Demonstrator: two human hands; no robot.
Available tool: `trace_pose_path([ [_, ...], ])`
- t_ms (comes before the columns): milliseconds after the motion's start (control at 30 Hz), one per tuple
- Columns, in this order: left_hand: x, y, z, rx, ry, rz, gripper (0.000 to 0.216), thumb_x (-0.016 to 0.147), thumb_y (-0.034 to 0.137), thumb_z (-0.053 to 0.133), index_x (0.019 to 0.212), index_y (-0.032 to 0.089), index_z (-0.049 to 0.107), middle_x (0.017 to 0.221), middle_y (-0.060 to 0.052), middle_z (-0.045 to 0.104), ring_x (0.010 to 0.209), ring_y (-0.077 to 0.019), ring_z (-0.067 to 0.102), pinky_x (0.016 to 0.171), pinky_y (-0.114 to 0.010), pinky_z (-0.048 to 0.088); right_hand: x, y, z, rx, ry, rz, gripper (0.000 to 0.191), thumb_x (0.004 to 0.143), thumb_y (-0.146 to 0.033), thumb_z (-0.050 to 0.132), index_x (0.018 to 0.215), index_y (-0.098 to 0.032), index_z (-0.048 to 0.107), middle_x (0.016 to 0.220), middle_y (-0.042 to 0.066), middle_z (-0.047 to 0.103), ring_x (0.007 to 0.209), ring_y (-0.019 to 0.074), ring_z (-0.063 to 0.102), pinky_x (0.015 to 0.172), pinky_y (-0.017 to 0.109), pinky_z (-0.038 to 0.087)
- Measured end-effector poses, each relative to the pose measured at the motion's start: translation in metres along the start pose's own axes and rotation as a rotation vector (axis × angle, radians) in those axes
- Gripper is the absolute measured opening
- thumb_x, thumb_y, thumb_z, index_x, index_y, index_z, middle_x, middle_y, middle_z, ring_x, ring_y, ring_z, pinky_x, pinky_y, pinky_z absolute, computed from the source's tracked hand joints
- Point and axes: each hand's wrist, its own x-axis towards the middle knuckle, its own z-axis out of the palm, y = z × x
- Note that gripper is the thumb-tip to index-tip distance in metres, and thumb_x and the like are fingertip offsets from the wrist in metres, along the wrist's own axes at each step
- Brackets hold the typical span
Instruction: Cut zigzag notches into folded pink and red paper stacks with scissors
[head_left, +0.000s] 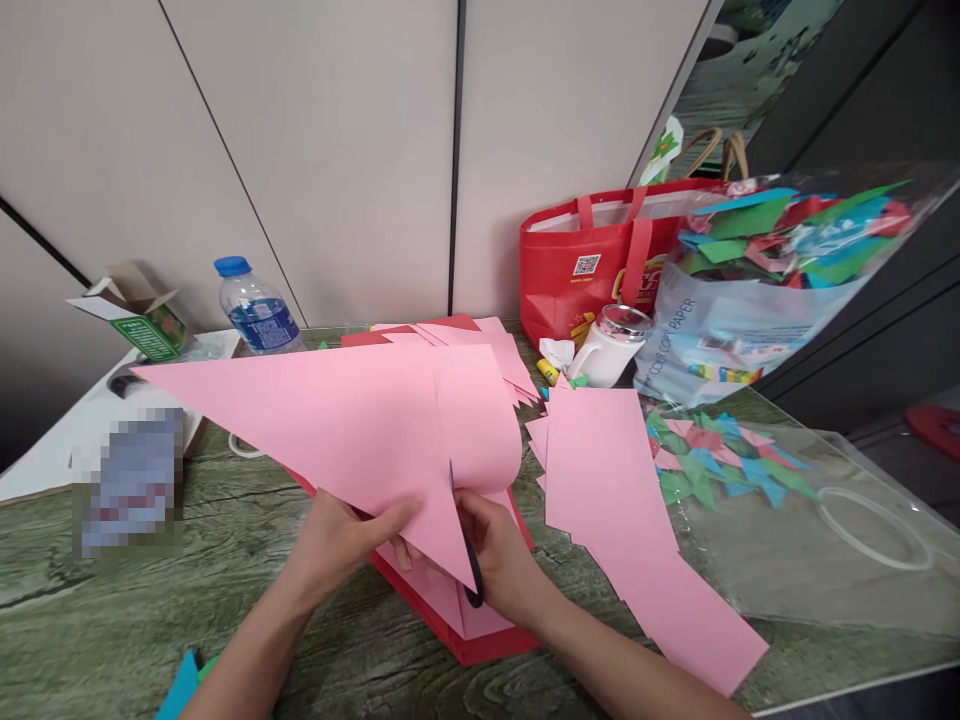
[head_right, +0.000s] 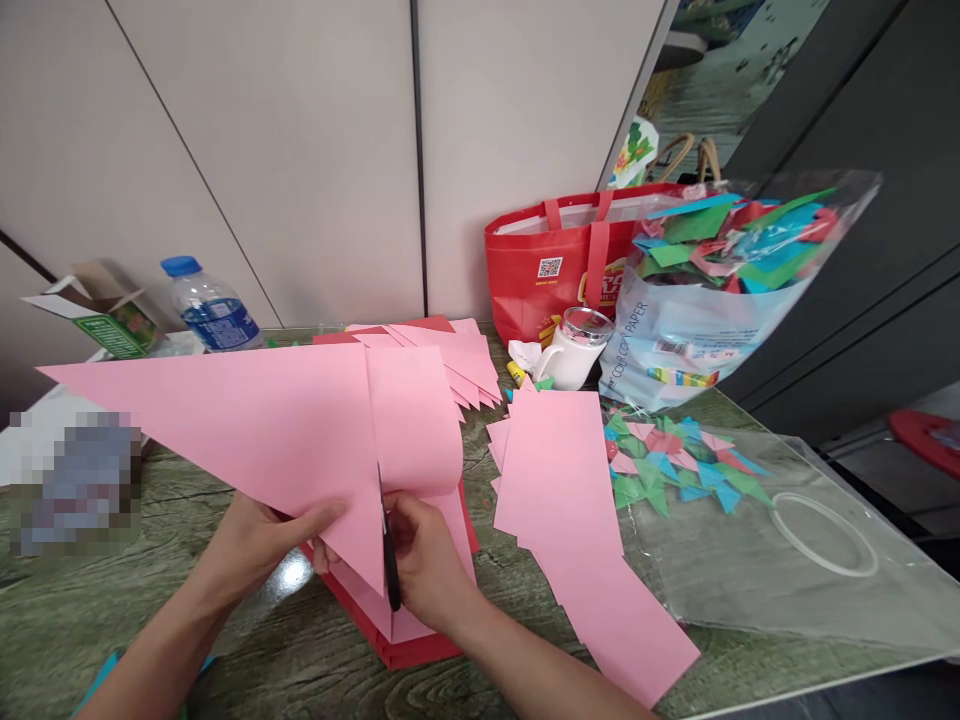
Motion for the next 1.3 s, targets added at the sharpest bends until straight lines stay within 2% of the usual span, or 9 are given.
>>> trace_pose_path([
  [367, -0.001, 0.001, 0.002, -0.047, 0.001, -0.022, 0.021, 0.065, 0.026, 0.069, 0.046, 0.018, 0.066, 0.038, -0.003, 0.063, 0.034, -0.0188, 0.058, 0.038, -0.027, 0.049, 0.000, 0.004, 0.000, 0.024, 0.036, 0.052, 0.019, 0.059, -0.016, 0.074, 0.073, -0.016, 0.061, 0.067, 0.001, 0.067, 0.064, 0.0171, 0.061, 0.056, 0.026, 0.046],
  [633, -0.001, -0.003, 0.000, -0.052, -0.021, -0.049, 0.021, 0.067, 0.026, 0.068, 0.048, 0.017, 0.065, 0.039, -0.002, 0.063, 0.035, -0.0165, 0.059, 0.040, -0.025, 0.048, 0.000, 0.004, 0.001, 0.047, 0.077, 0.121, 0.019, 0.055, -0.017, 0.074, 0.067, -0.016, 0.060, 0.053, -0.005, 0.061, 0.041, 0.0070, 0.045, 0.041, 0.019, 0.036],
  [833, -0.001, -0.003, 0.000, -0.055, -0.004, -0.055, 0.022, 0.065, 0.028, 0.069, 0.046, 0.018, 0.065, 0.038, -0.003, 0.063, 0.034, -0.0184, 0.057, 0.039, -0.028, 0.048, 0.000, 0.004, 0.003, 0.063, 0.121, 0.185, 0.022, 0.053, -0.024, 0.075, 0.063, -0.017, 0.056, 0.047, -0.007, 0.054, 0.039, 0.0068, 0.043, 0.038, 0.018, 0.036],
  [967, -0.001, -0.007, -0.003, 0.010, -0.025, -0.020, 0.025, 0.070, 0.031, 0.065, 0.048, 0.018, 0.064, 0.040, -0.004, 0.063, 0.039, -0.0191, 0.059, 0.044, -0.029, 0.049, 0.000, 0.004, 0.002, 0.038, 0.128, 0.196, 0.022, 0.053, -0.026, 0.074, 0.064, -0.017, 0.057, 0.046, -0.006, 0.052, 0.039, 0.0075, 0.043, 0.037, 0.018, 0.034],
  [1067, 0.001, -0.007, -0.006, -0.063, 0.058, 0.031, 0.015, 0.070, 0.031, 0.066, 0.065, 0.017, 0.066, 0.048, -0.002, 0.066, 0.043, -0.0177, 0.059, 0.045, -0.028, 0.049, 0.000, 0.006, 0.000, 0.013, 0.133, 0.193, 0.022, 0.052, -0.024, 0.074, 0.067, -0.017, 0.059, 0.046, -0.007, 0.052, 0.039, 0.0072, 0.042, 0.038, 0.019, 0.034],
  [1133, 0.003, -0.004, -0.009, -0.180, 0.163, 0.060, 0.019, 0.067, 0.032, 0.069, 0.075, 0.016, 0.066, 0.058, -0.001, 0.068, 0.047, -0.0162, 0.059, 0.046, -0.027, 0.050, 0.001, 0.007, -0.001, 0.002, 0.146, 0.201, 0.023, 0.051, -0.023, 0.073, 0.066, -0.017, 0.058, 0.046, -0.007, 0.052, 0.038, 0.0070, 0.042, 0.037, 0.018, 0.034],
  [1233, 0.006, 0.000, -0.012, -0.279, 0.289, 0.067, 0.026, 0.063, 0.034, 0.072, 0.081, 0.016, 0.065, 0.069, -0.002, 0.069, 0.052, -0.0156, 0.060, 0.048, -0.027, 0.052, 0.000, 0.007, -0.002, -0.008, 0.152, 0.221, 0.022, 0.051, -0.022, 0.072, 0.064, -0.017, 0.055, 0.046, -0.007, 0.052, 0.038, 0.0069, 0.043, 0.036, 0.018, 0.033],
  [1300, 0.006, 0.002, -0.014, -0.256, 0.298, 0.055, 0.027, 0.062, 0.033, 0.072, 0.081, 0.015, 0.065, 0.069, -0.002, 0.068, 0.053, -0.0163, 0.060, 0.048, -0.028, 0.053, 0.000, 0.006, -0.002, -0.016, 0.142, 0.226, 0.020, 0.054, -0.023, 0.070, 0.065, -0.017, 0.055, 0.044, -0.007, 0.052, 0.037, 0.0071, 0.043, 0.036, 0.018, 0.033],
])
